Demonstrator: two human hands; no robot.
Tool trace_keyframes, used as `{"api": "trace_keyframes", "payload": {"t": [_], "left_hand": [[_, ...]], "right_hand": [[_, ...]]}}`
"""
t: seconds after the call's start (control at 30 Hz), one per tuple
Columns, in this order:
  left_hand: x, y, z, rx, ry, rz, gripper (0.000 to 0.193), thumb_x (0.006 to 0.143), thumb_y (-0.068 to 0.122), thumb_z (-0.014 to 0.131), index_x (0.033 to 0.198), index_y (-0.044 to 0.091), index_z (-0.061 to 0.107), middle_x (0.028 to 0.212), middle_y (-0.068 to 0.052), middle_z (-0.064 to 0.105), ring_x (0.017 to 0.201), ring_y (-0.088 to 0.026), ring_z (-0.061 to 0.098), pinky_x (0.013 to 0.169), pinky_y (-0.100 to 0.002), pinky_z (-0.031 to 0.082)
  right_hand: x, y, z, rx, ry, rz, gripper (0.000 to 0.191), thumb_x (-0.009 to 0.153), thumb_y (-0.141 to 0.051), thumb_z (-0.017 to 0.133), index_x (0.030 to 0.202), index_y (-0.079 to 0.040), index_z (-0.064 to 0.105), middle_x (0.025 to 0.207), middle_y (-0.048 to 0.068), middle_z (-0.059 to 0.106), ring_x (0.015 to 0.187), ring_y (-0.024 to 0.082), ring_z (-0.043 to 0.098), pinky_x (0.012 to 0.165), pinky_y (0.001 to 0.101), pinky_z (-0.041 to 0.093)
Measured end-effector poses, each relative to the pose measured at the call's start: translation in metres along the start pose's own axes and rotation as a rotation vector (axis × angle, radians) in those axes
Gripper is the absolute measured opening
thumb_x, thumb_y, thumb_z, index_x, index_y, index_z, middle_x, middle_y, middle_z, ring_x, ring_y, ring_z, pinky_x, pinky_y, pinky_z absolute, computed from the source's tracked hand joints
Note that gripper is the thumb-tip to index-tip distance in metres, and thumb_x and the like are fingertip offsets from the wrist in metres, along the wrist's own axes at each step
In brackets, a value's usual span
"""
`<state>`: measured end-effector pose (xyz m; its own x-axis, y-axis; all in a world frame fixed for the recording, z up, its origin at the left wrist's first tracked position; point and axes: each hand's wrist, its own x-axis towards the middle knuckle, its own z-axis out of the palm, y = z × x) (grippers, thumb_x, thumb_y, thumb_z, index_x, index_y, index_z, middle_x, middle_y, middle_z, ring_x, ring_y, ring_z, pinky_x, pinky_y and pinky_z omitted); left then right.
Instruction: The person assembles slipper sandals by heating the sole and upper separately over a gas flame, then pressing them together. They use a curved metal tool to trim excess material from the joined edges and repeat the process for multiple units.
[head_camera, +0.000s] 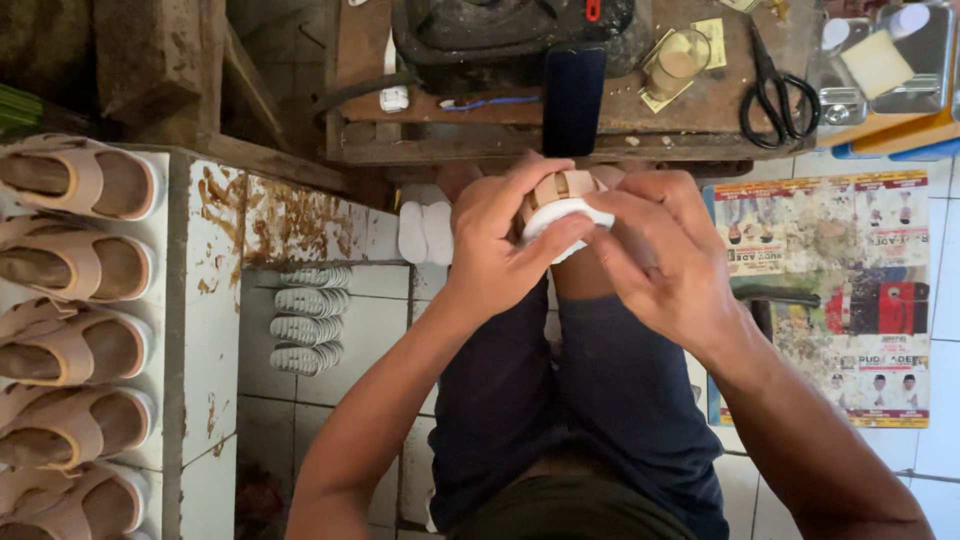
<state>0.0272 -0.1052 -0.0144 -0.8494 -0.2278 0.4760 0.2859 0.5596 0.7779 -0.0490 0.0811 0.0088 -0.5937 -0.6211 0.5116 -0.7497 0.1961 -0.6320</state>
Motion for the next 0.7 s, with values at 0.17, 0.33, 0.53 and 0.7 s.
{"api": "trace_keyframes", "payload": {"t": [0.17,0.33,0.53,0.7], "left_hand": [[0.000,0.000,0.000,-0.079,-0.017,0.024,0.045,0.096,0.020,0.082,0.133,0.004,0.063,0.109,-0.008,0.075,0.089,-0.018,0.069,0.079,-0.030,0.056],[-0.005,-0.006,0.003,0.056,0.001,0.156,0.044,0.090,0.021,0.085,0.126,0.006,0.065,0.105,-0.008,0.074,0.090,-0.022,0.071,0.078,-0.032,0.053],[-0.024,-0.004,0.009,-0.159,0.007,-0.065,0.044,0.100,0.024,0.080,0.135,0.004,0.063,0.125,-0.012,0.074,0.108,-0.025,0.077,0.096,-0.032,0.062],[-0.057,0.035,0.020,-0.002,-0.106,0.304,0.064,0.085,0.037,0.085,0.133,0.006,0.056,0.135,-0.019,0.059,0.133,-0.038,0.056,0.116,-0.050,0.042]], "right_hand": [[0.004,0.003,-0.001,0.107,-0.040,0.017,0.039,0.091,0.003,0.083,0.123,-0.004,0.061,0.122,0.015,0.057,0.111,0.029,0.061,0.095,0.0365,0.051],[-0.007,0.009,-0.004,0.138,-0.101,0.065,0.038,0.092,0.002,0.083,0.120,-0.004,0.058,0.123,0.015,0.056,0.113,0.027,0.061,0.095,0.0361,0.051],[-0.057,0.017,0.016,0.638,-0.024,0.827,0.020,0.102,-0.011,0.075,0.112,0.003,0.066,0.098,0.017,0.070,0.075,0.025,0.063,0.068,0.0343,0.050],[-0.109,0.007,0.026,1.390,-0.087,1.092,0.040,0.099,-0.026,0.070,0.122,0.006,0.062,0.104,0.016,0.072,0.081,0.023,0.071,0.069,0.0352,0.058]]}}
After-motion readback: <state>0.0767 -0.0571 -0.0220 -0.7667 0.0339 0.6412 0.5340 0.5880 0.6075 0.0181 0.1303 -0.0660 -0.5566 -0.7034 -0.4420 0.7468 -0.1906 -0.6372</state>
